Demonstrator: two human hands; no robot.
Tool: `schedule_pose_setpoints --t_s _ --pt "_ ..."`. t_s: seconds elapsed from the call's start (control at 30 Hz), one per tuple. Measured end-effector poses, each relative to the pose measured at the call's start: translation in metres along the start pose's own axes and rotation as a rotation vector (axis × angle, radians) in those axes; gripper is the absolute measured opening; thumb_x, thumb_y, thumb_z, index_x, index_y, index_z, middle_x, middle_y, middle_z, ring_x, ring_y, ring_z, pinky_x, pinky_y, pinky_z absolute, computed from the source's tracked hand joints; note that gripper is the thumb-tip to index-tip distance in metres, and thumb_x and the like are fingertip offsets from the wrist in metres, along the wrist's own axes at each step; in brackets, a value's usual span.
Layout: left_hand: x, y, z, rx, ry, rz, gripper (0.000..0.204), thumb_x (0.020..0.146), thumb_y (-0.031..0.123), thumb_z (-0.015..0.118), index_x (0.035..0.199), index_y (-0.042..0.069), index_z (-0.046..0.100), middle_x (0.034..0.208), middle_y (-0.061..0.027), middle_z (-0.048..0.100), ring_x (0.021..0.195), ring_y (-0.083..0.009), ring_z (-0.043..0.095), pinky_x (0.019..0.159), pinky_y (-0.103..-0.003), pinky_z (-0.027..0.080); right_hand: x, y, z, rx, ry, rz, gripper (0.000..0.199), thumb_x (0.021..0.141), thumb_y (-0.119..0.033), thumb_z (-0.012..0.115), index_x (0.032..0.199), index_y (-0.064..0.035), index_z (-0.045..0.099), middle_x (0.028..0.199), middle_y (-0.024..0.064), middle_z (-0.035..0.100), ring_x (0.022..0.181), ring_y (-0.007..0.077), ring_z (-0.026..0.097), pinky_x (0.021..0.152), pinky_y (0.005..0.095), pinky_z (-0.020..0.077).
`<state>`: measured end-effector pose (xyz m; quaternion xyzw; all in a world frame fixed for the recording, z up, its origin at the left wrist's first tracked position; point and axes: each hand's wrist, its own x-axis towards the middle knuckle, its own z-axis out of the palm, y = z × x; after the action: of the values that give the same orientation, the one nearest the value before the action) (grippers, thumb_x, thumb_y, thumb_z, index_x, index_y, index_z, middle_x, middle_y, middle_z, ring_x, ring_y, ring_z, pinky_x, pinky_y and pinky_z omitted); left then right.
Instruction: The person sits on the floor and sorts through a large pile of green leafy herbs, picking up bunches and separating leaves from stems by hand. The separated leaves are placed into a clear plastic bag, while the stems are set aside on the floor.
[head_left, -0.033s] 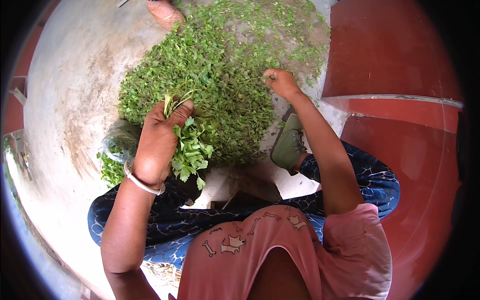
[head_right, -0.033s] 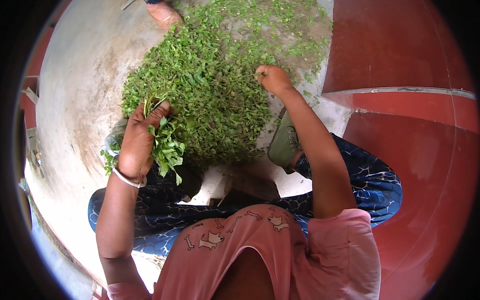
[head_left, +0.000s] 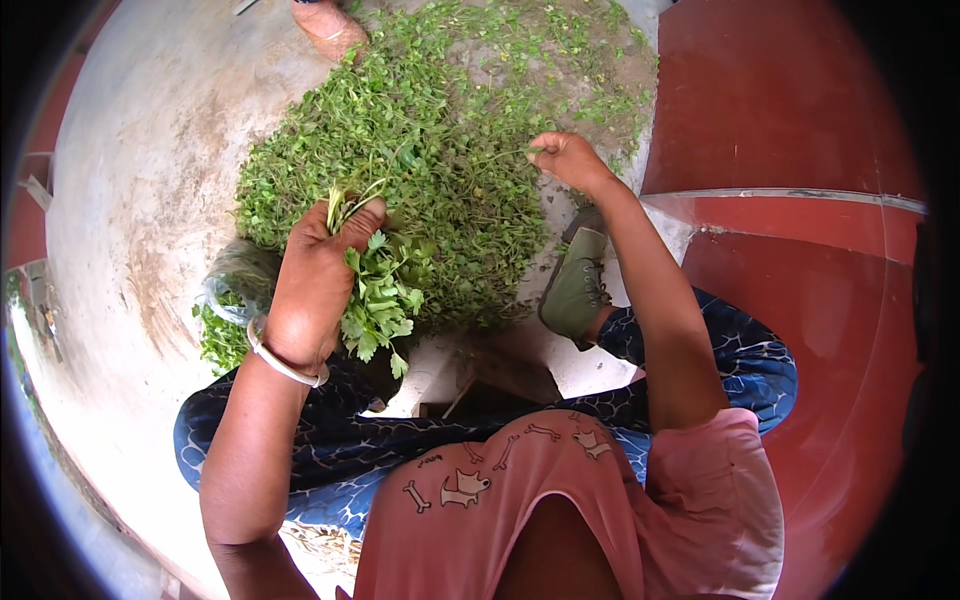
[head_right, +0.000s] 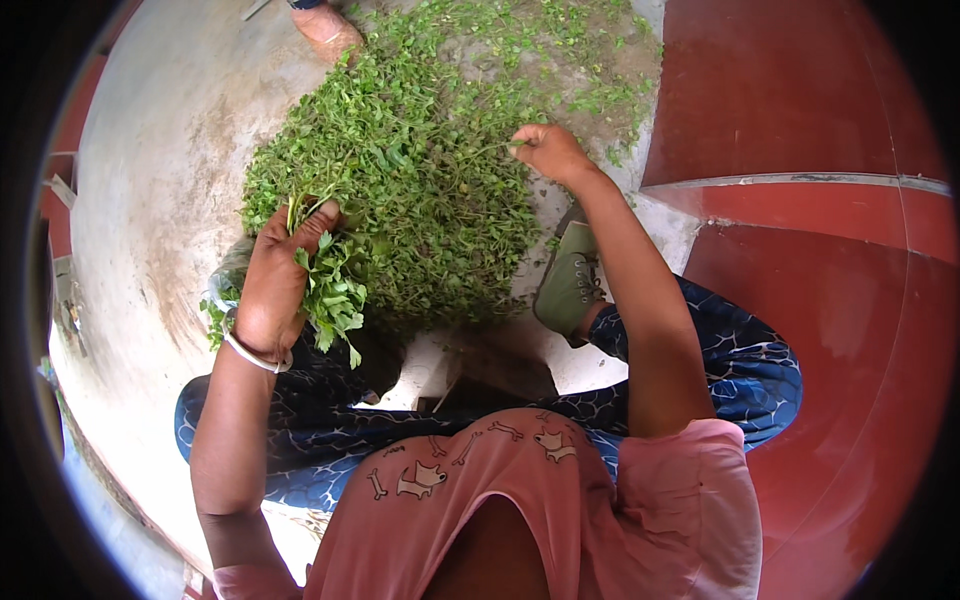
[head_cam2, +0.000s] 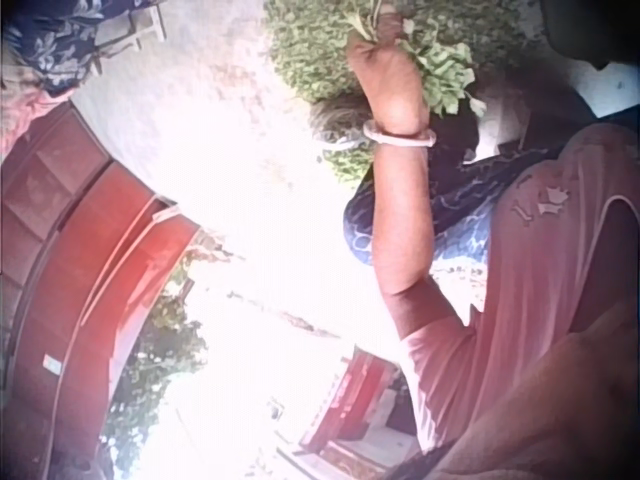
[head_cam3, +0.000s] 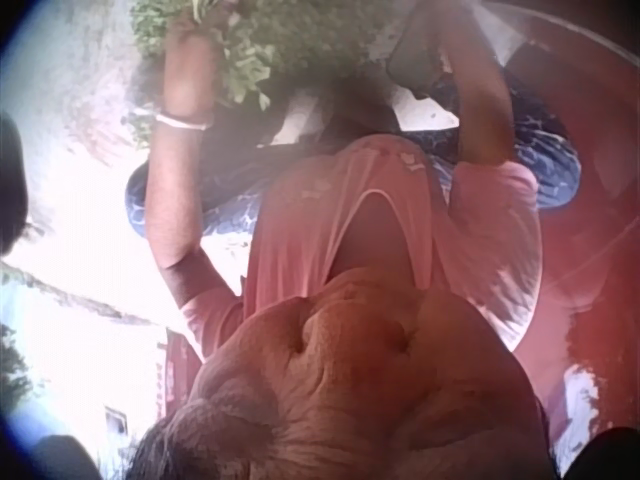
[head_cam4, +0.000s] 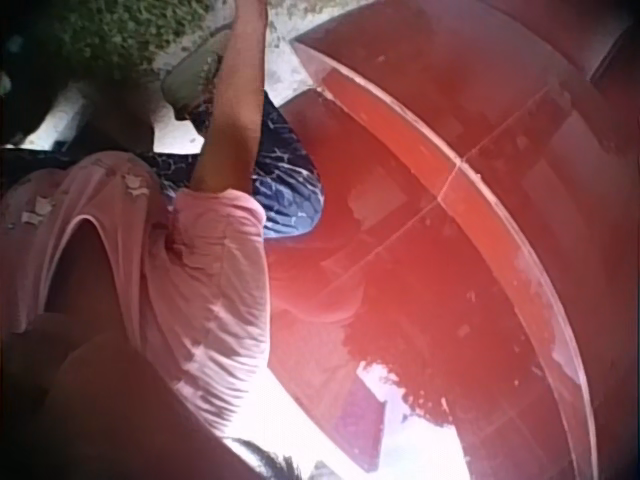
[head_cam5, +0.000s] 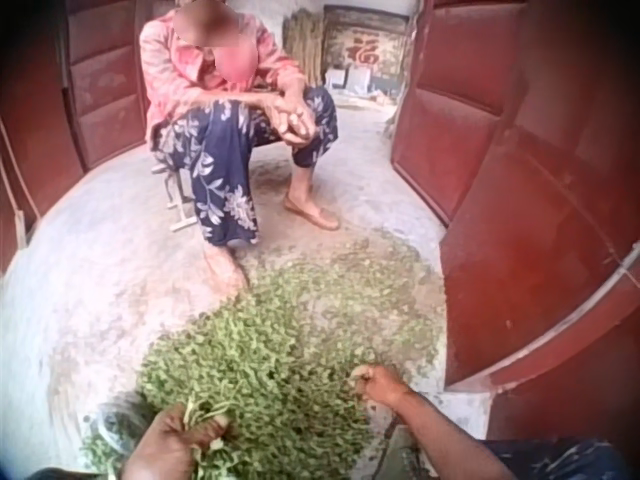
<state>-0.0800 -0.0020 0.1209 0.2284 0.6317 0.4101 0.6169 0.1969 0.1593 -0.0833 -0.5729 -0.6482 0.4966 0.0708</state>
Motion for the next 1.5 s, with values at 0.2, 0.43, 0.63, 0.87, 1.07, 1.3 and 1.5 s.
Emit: schedule_pose_setpoints --t_s 0.2,0.43,0.63,0.87,1.07,1.3,1.5 --pt "0.011 -0.009 -0.006 0.027 -0.024 0.047 0.017 0.089 0.011 0.058 0.104 0.004 0.057 0.088 -0.004 0.063 0.076 -0.0111 0.059 0.066 -0.027 0.05 -0.027 -0.052 -0.033 0.234 -0.101 -0.004 0.029 0.085 -0.027 0.066 0.103 -0.0057 0.062 0.085 0.0005 0.062 0.074 0.0099 0.057 0.067 0.0288 0.0464" --pt "0.019 -0.019 -0.004 -0.109 -0.022 -0.021 0.019 0.087 0.004 0.057 0.106 0.0 0.055 0.096 -0.0087 0.064 0.078 -0.0169 0.063 0.066 -0.03 0.054 -0.066 -0.093 -0.02 0.469 -0.182 -0.164 0.024 0.09 -0.025 0.059 0.101 -0.0049 0.065 0.092 0.0033 0.066 0.078 0.0095 0.059 0.07 0.0245 0.0462" --pt "0.019 -0.017 0.005 -0.231 -0.026 -0.118 0.016 0.088 0.009 0.057 0.102 0.002 0.057 0.08 -0.0072 0.062 0.063 -0.0167 0.062 0.051 -0.03 0.053 -0.096 -0.133 -0.006 0.563 -0.324 -0.334 0.02 0.09 -0.018 0.059 0.103 -0.0038 0.064 0.111 0.0076 0.063 0.094 0.0129 0.059 0.081 0.0278 0.0469" --pt "0.017 -0.01 0.002 -0.297 -0.07 -0.115 0.017 0.091 0.013 0.053 0.098 -0.001 0.06 0.082 -0.0089 0.064 0.067 -0.0175 0.063 0.056 -0.031 0.054 -0.116 -0.154 0.018 0.168 -0.223 -0.797 0.018 0.087 -0.014 0.059 0.102 -0.0036 0.062 0.128 0.0139 0.051 0.117 0.0263 0.05 0.096 0.0373 0.0396" --pt "0.011 -0.007 0.005 -0.348 -0.083 -0.2 0.015 0.088 0.009 0.055 0.097 -0.001 0.06 0.079 -0.0085 0.063 0.064 -0.017 0.062 0.057 -0.03 0.052 -0.124 -0.164 0.037 0.112 -0.136 -0.899 0.016 0.081 -0.009 0.059 0.097 -0.0069 0.062 0.131 0.0136 0.049 0.12 0.0318 0.046 0.098 0.0399 0.0374" --pt "0.008 0.0 0.001 -0.368 -0.121 -0.132 0.027 0.082 0.012 0.067 0.105 0.002 0.057 0.09 -0.0072 0.063 0.074 -0.0166 0.063 0.062 -0.03 0.053 -0.128 -0.163 0.046 0.134 -0.128 -0.839 0.018 0.079 -0.006 0.062 0.096 -0.0083 0.062 0.135 0.0156 0.044 0.124 0.0327 0.042 0.099 0.0399 0.0365" --pt "0.006 0.005 -0.004 -0.401 -0.094 -0.085 0.022 0.083 0.012 0.066 0.103 0.008 0.058 0.09 -0.0042 0.064 0.078 -0.0154 0.064 0.065 -0.03 0.054 -0.127 -0.158 0.055 0.078 -0.03 -0.826 0.02 0.08 -0.007 0.062 0.099 -0.0064 0.061 0.133 0.0162 0.045 0.121 0.0332 0.045 0.098 0.0397 0.038"
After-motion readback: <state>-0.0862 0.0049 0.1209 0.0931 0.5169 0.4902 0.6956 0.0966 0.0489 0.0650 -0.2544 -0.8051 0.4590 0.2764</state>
